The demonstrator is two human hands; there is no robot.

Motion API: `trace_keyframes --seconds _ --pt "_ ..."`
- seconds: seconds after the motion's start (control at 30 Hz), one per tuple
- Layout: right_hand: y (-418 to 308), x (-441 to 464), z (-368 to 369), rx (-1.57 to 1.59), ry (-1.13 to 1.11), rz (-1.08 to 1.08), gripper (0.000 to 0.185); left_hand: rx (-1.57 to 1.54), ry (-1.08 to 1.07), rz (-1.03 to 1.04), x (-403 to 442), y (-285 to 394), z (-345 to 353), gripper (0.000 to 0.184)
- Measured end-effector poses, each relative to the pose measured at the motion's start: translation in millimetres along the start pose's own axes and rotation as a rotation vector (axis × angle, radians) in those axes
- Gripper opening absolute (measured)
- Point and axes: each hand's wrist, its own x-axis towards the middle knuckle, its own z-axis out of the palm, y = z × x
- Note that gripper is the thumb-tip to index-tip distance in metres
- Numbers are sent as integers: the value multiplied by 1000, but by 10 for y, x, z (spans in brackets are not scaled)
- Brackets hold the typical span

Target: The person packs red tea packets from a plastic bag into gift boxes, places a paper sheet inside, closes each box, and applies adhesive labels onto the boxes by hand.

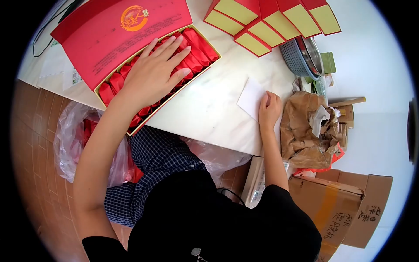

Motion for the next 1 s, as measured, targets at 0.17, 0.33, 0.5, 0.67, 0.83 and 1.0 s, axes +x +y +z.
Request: trace_keyframes --seconds 0.17,0.33,0.5,0.67,0.83,1.0 --pt "76 -23 4 152 60 76 15 -10 16 15 -5 -10 24 55" --pt "51 140 -212 426 13 241 20 -57 -4 43 -31 -46 -44 57" --pt "-624 683 -752 671 -373 -78 9 -461 2 -9 -17 -139 -179 50" --pt "-1523 1048 -1169 665 -771 -317 7 -870 132 60 -212 255 -453 48" --pt "-1947 1191 -1340 702 -853 -719 10 -1105 235 -181 -527 686 -641 70" --pt "-2051 1221 -1351 856 -1043 -899 12 -1363 297 -214 -752 589 -593 63"
